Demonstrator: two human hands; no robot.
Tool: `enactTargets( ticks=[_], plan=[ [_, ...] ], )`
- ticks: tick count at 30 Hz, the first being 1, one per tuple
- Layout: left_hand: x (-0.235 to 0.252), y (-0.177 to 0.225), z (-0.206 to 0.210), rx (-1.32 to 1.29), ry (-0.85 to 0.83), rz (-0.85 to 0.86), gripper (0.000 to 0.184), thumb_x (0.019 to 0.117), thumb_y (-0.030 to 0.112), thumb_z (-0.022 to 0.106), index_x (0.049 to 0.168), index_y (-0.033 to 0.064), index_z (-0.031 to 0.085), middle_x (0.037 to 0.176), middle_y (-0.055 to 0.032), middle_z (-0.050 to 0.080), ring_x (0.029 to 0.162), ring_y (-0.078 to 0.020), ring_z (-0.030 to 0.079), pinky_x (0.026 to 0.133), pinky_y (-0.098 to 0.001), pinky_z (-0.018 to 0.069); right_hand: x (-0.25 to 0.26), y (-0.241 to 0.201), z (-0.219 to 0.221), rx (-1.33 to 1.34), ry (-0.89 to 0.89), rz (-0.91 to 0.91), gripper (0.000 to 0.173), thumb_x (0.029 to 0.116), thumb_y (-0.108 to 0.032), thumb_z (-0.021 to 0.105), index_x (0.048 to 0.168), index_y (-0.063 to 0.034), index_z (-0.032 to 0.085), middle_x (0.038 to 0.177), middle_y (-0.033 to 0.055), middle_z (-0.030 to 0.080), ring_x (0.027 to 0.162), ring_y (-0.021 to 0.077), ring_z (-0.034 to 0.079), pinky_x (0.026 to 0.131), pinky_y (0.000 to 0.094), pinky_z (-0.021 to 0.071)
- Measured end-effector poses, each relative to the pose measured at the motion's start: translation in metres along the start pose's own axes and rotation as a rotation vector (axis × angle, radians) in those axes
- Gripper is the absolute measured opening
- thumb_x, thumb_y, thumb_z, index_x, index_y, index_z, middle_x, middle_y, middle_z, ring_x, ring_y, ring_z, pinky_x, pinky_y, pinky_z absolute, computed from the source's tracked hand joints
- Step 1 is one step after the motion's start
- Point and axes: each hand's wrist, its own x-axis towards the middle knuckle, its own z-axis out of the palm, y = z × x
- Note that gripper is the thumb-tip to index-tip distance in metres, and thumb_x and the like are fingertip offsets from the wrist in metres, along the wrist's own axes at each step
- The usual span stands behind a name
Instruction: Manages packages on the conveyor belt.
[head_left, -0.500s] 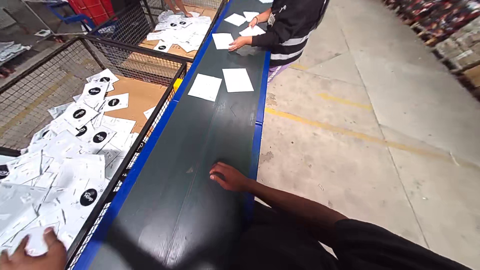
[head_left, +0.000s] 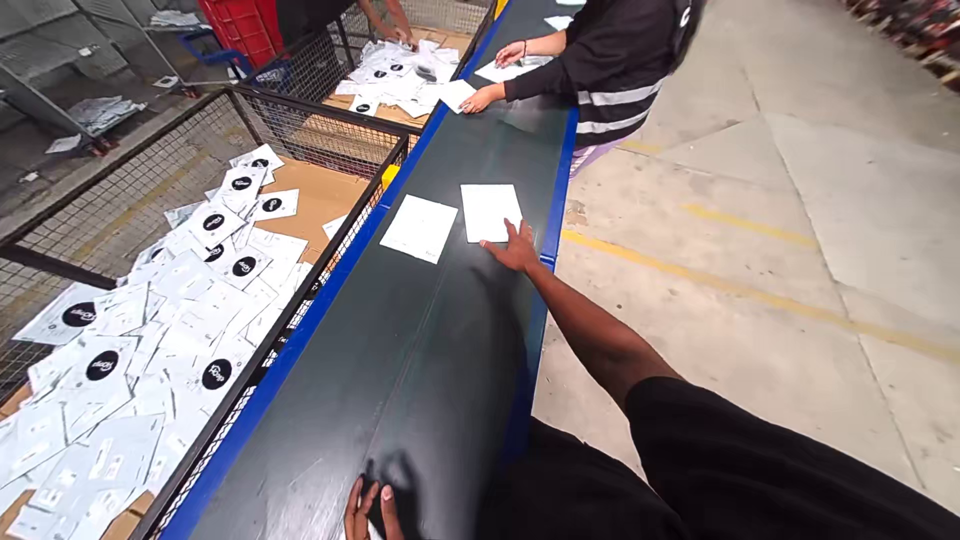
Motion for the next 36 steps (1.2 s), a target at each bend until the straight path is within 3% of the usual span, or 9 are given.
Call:
enactTargets(
  ticks=[5, 9, 12, 15, 17, 24, 27, 32, 36],
  plan=[
    [-0.025, 0.009, -0.009, -0.184, 0.007, -0.116, 0.028, 0.0982, 0.01, 0.065, 0.113, -0.013, 0.066, 0.14, -0.0264, 0.054, 0.127, -0.0224, 0.059, 0.105, -0.0349, 0.0527, -0.004, -0.041, 0.044, -0.125, -0.107, 0.122, 0.136, 0.0598, -0.107, 0.04, 0.167, -0.0261, 0.016, 0.168, 0.0337, 0.0, 0.152, 0.0605, -0.001, 0.116, 0.0801, 0.0023],
    [-0.021, 0.03, -0.01, -0.18, 0.028, -0.111, 0.026, 0.0969, 0.01, 0.066, 0.11, -0.0114, 0.068, 0.139, -0.0258, 0.055, 0.123, -0.0234, 0.061, 0.102, -0.0359, 0.0557, -0.071, -0.148, 0.145, -0.12, 0.053, 0.027, 0.114, 0.0767, -0.093, 0.042, 0.165, -0.024, 0.025, 0.166, 0.0363, 0.007, 0.151, 0.0623, 0.001, 0.114, 0.0823, -0.0048],
    [-0.019, 0.056, -0.006, -0.199, 0.038, -0.088, 0.027, 0.0951, 0.01, 0.068, 0.113, -0.0106, 0.067, 0.14, -0.0246, 0.056, 0.122, -0.0257, 0.063, 0.1, -0.0383, 0.0572, -0.126, -0.27, 0.196, 0.216, -0.142, -0.206, 0.101, 0.0817, -0.081, 0.058, 0.161, -0.0211, 0.039, 0.169, 0.0273, 0.013, 0.156, 0.0501, 0.006, 0.123, 0.0715, 0.0031],
    [-0.025, 0.074, -0.015, -0.206, 0.071, -0.049, 0.03, 0.0949, 0.013, 0.069, 0.116, -0.0075, 0.067, 0.141, -0.0224, 0.056, 0.12, -0.0269, 0.064, 0.099, -0.0399, 0.0589, -0.177, -0.383, 0.186, 0.743, -0.709, -0.427, 0.075, 0.0932, -0.058, 0.067, 0.147, -0.0073, 0.055, 0.158, 0.0196, 0.044, 0.147, 0.0313, 0.042, 0.119, 0.0524, 0.0394],
    [-0.032, 0.075, -0.018, -0.22, 0.108, -0.045, 0.03, 0.0954, 0.013, 0.068, 0.117, -0.0067, 0.067, 0.14, -0.0222, 0.057, 0.12, -0.0275, 0.064, 0.099, -0.0408, 0.0589, -0.204, -0.425, 0.165, 0.781, -0.842, -0.633, 0.066, 0.097, -0.05, 0.066, 0.145, -0.0048, 0.056, 0.151, 0.017, 0.053, 0.14, 0.0275, 0.052, 0.115, 0.0488, 0.0445],
    [-0.076, 0.047, -0.022, -0.225, 0.207, -0.159, 0.029, 0.0956, 0.014, 0.068, 0.116, -0.0061, 0.068, 0.133, -0.0197, 0.063, 0.112, -0.0266, 0.068, 0.094, -0.0395, 0.0609, -0.263, -0.299, 0.128, 0.248, -0.438, -0.963, 0.057, 0.0971, -0.059, 0.057, 0.127, -0.0111, 0.068, 0.139, 0.0121, 0.061, 0.135, 0.0273, 0.054, 0.113, 0.0497, 0.0437],
    [-0.092, 0.041, -0.025, -0.219, 0.217, -0.189, 0.028, 0.0955, 0.014, 0.068, 0.116, -0.0054, 0.069, 0.13, -0.0191, 0.065, 0.115, -0.0265, 0.067, 0.095, -0.0394, 0.0602, -0.26, -0.233, 0.146, -0.033, -0.419, -1.105, 0.059, 0.0994, -0.055, 0.054, 0.149, -0.0228, 0.053, 0.166, 0.0098, 0.035, 0.155, 0.0318, 0.027, 0.124, 0.0603, 0.0227],
    [-0.09, 0.037, -0.026, -0.188, 0.136, -0.245, 0.03, 0.0975, 0.009, 0.064, 0.12, -0.0109, 0.064, 0.126, -0.0226, 0.064, 0.108, -0.0217, 0.068, 0.094, -0.0381, 0.0589, -0.241, -0.251, 0.176, -0.114, -0.353, -1.218, 0.079, 0.0961, -0.04, 0.066, 0.164, -0.0246, 0.03, 0.174, 0.01, 0.012, 0.159, 0.0354, 0.011, 0.126, 0.0615, 0.0162],
    [-0.071, 0.034, -0.022, -0.199, 0.105, -0.421, 0.047, 0.102, 0.018, 0.061, 0.137, -0.011, 0.05, 0.125, -0.0265, 0.062, 0.102, -0.0239, 0.068, 0.089, -0.0419, 0.0589, -0.252, -0.278, 0.202, -0.165, -0.588, -1.25, 0.069, 0.1006, -0.047, 0.061, 0.159, -0.0162, 0.039, 0.169, 0.0105, 0.029, 0.156, 0.0321, 0.024, 0.126, 0.061, 0.0179]
  ],
)
